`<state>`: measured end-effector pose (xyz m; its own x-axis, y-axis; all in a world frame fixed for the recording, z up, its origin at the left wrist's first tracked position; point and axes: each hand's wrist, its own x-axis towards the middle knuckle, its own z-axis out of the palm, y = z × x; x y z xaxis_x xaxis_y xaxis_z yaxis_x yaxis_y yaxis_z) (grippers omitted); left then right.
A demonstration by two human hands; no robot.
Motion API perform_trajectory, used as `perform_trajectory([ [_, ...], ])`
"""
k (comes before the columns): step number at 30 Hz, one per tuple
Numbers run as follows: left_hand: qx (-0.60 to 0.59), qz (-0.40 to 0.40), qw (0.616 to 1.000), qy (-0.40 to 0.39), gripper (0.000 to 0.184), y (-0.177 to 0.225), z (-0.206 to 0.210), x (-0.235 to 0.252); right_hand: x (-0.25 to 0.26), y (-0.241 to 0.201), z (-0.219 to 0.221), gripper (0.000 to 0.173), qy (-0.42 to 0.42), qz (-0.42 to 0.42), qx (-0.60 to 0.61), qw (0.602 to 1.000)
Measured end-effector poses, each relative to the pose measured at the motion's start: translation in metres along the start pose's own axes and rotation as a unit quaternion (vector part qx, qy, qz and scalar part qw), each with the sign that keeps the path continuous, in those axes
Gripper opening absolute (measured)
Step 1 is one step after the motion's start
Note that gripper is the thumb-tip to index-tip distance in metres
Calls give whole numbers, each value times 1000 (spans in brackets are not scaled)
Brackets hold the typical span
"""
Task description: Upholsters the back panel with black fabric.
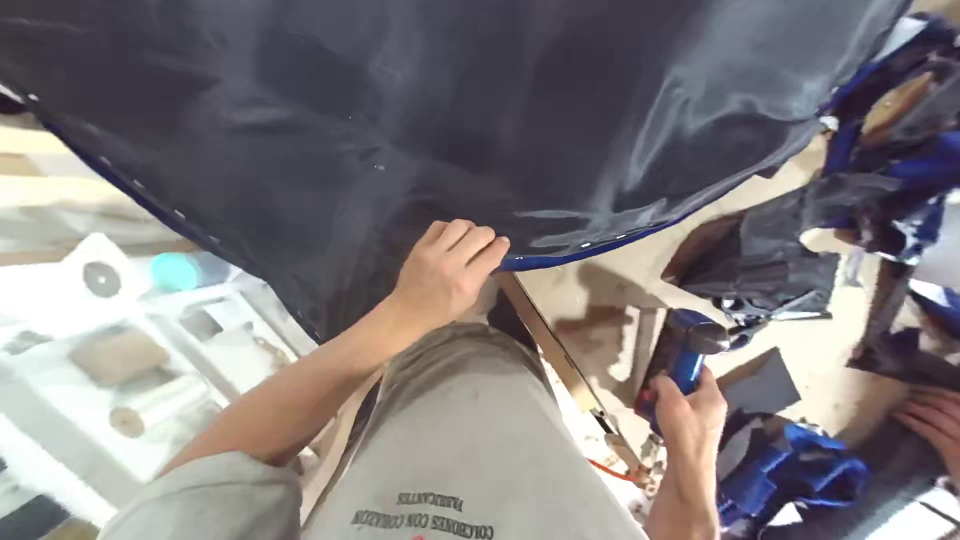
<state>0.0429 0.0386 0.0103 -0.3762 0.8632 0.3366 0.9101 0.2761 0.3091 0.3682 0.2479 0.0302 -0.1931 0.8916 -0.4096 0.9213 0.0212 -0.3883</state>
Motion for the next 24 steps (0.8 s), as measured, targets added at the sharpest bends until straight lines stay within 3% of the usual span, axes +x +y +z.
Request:
perform_trajectory([
  [3, 10, 47, 999, -7, 24, -6, -1, 11, -37, -11, 13, 47, 13, -1, 101, 995],
  [11, 12, 160, 987, -10, 18, -21, -3, 5, -114, -43, 44, 36, -7, 3, 206, 978],
  [20, -13, 128, 991, -24, 16, -20, -4, 9, -117, -66, 49, 26, -55, -70, 203, 975],
  [24, -11, 150, 988, -20, 17, -24, 1, 8, -113, -78, 51, 25, -73, -94, 191, 974],
])
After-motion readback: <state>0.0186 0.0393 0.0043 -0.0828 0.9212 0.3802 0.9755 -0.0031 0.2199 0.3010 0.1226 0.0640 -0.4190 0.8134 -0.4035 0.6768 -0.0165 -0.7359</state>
